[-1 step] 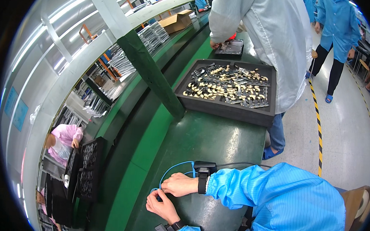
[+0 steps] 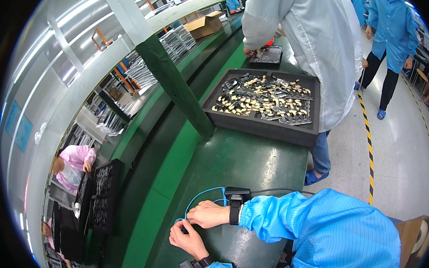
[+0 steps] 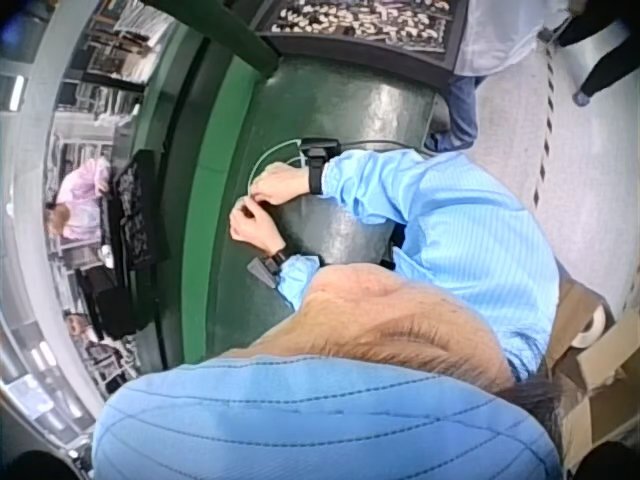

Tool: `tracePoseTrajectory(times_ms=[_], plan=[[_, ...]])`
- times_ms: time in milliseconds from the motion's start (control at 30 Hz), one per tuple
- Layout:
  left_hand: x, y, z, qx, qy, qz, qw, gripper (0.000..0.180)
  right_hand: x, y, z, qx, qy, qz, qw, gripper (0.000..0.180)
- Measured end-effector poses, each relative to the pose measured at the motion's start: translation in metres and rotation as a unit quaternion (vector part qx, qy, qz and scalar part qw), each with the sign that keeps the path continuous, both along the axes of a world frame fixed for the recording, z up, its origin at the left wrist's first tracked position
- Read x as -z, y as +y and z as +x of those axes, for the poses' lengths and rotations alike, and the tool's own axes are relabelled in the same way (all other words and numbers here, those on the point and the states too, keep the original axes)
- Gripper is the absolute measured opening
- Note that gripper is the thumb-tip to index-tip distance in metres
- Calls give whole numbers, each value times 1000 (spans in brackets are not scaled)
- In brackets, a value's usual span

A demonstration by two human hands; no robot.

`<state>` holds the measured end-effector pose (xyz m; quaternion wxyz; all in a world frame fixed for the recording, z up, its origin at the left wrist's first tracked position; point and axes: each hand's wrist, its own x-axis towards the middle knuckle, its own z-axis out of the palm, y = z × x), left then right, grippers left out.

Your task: Assembling small mechanical or electronic components on a production line.

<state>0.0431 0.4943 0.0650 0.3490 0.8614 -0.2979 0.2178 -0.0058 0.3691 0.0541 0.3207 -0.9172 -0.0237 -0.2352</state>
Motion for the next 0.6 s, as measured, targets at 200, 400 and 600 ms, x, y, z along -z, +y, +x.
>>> tracePoseTrajectory(times_ms=[200, 400, 600], plan=[[4, 1, 5, 28, 13, -43, 999, 16, -2, 1, -1, 4, -13, 16, 1000, 17], [-15, -1, -12, 8, -101, -12, 995, 19, 4, 1, 0, -5, -20, 22, 1000, 23], [-14, -3, -11, 7, -104, -1, 995, 19, -12, -9, 6, -93, 290, -40, 952, 57]])
